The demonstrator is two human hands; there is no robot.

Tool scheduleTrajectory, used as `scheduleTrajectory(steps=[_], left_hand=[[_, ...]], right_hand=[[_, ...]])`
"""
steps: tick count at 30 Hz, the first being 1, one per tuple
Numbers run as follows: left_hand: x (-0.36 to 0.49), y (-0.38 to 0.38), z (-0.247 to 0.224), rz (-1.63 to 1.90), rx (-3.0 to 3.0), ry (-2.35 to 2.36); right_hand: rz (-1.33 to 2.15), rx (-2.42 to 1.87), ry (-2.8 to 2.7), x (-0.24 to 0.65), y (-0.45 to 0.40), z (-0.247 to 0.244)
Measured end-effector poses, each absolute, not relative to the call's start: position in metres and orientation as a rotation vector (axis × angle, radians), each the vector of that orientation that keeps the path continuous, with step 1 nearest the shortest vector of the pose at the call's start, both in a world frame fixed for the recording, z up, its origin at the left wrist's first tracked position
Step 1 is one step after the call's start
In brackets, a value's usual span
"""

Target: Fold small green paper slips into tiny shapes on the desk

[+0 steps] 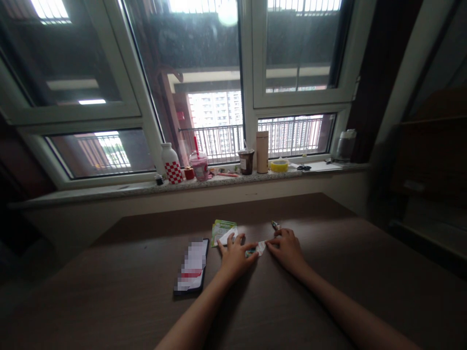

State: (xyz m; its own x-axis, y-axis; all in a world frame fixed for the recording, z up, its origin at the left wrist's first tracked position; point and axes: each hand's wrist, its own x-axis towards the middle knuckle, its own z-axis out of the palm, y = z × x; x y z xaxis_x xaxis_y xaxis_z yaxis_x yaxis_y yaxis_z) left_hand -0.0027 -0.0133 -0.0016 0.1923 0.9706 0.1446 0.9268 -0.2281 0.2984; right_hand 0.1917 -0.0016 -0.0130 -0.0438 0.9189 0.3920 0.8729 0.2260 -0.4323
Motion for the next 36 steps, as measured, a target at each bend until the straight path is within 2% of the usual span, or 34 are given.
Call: scheduleTrajectory(steps=[7,16,36], left_hand=[[-0.003,-0.015,0.000,0.459,2.313,1.854],[-0.005,-0.015,0.000,0.500,2.312,1.794],[-0.004,-0.015,0.004,0.753,2.213,1.800]], right_hand=[[-0.022,-1.710,-1.905,0.191,-0.001,-0.015],[0.109,-1.660,-1.919,0.195,0.003,-0.020],[0.169,-1.523,-1.928,0.198,0.008,-0.025]])
